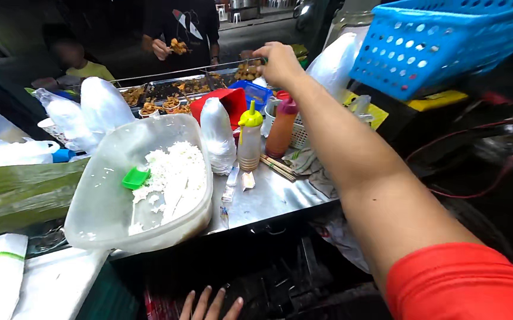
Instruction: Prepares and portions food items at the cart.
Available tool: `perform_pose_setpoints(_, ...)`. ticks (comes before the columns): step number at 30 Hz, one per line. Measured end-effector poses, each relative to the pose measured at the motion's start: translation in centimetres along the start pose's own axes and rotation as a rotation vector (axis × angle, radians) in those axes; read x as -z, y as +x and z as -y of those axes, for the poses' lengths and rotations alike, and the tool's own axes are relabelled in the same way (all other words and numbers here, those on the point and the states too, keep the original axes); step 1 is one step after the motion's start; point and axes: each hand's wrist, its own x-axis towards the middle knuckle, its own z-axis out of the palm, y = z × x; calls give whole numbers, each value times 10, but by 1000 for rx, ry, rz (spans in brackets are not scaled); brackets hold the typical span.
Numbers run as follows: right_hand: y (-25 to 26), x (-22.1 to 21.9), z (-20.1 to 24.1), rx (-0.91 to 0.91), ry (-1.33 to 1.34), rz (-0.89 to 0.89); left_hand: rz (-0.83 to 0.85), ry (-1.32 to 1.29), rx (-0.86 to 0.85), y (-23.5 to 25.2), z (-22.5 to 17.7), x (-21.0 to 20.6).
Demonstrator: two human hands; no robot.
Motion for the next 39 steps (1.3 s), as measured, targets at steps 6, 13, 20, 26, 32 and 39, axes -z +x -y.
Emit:
perform_pose_setpoints(6,-146,-12,8,467,59,-111,-292,113,-63,2,-10,-4)
perform_pose_setpoints(13,-210,-89,21,219,78,499,-24,215,-51,7,-18,2)
perform_pose_setpoints(20,-165,-70,87,199,177,167,138,217,-23,11,-26,22)
perform_pose_setpoints(26,-92,-49,116,0,114,-28,183,197,-22,13,-25,28)
perform_pose_setpoints(32,-61,-32,112,-60,363,-272,212,228,-34,14,-23,28)
perform_pose_setpoints(39,-116,17,122,47,1283,-770,-259,-300,185,22,-4,58)
